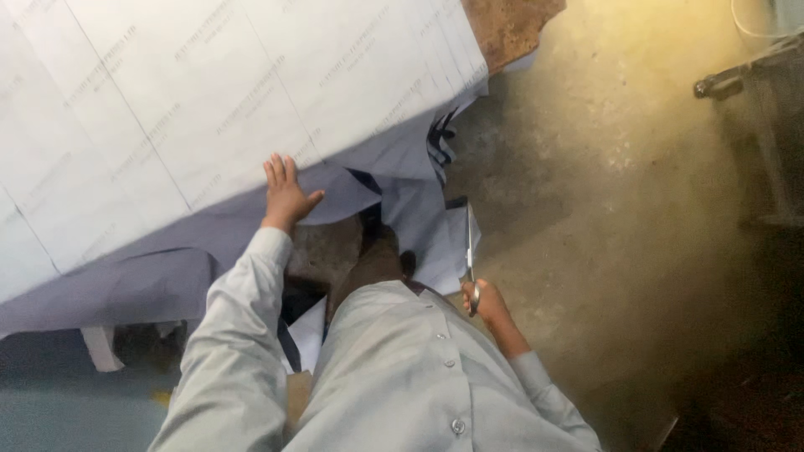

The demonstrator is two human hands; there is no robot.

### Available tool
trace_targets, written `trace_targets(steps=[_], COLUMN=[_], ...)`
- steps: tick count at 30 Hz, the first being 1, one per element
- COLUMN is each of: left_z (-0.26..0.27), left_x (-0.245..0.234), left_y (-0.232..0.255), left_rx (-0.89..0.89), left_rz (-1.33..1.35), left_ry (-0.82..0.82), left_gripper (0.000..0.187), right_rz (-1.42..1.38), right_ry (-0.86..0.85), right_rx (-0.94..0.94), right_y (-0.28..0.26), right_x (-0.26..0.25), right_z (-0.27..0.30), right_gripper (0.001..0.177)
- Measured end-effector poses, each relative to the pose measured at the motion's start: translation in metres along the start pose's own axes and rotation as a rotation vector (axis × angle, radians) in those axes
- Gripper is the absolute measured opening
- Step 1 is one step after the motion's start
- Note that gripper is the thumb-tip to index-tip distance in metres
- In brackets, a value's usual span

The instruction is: The person uses large shears to cut a long sheet of white fabric laid on a workbench. They hold the fabric with one hand and cut along pre-marked lines with the other, separating sections of the material.

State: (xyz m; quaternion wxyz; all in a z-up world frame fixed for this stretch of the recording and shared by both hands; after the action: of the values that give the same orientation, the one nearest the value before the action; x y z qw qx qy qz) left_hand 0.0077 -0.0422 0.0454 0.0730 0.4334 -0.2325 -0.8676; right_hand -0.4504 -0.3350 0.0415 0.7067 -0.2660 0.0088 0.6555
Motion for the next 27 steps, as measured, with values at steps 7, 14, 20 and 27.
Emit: trace_targets(steps=[7, 14, 20, 27], left_z=[0.003, -0.013, -0.045, -0.115], left_x=[0.017, 0.105, 0.182, 0.264], left_y=[0.021, 0.072, 0.156, 0.276], left_rx=[-0.005, 0.138, 0.059, 0.023], left_rz=[0.065, 0.522, 0.704, 0.9], left_ry=[0.207, 0.111, -0.281, -0.267], left_gripper=[0.092, 0.041, 0.05, 0.06], right_rz=[0.062, -0.046, -0.004, 0.076], right_ry=[-0.036, 0.006, -0.013, -0.143], right_rx=[-0.03, -0.074, -0.107, -0.106], right_y=[-0.072, -0.121, -0.142, -0.125], right_x=[-0.03, -0.089, -0.135, -0.217], right_z=[-0.031, -0.068, -0.095, -0.179], right_gripper=[0.022, 0.023, 0.031, 0.026])
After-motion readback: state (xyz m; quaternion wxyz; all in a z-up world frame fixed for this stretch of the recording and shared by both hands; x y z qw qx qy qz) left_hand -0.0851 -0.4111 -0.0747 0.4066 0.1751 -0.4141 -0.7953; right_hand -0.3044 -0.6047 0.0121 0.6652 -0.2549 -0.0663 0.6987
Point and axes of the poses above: each hand's wrist, its own z-axis away from the middle knuckle, its own x-axis out of the palm, y = z × x, the point moved 4 cm from there along -z, towards the middle knuckle, and after that the axes turned 13 degrees about z, right-handed, at the moved point
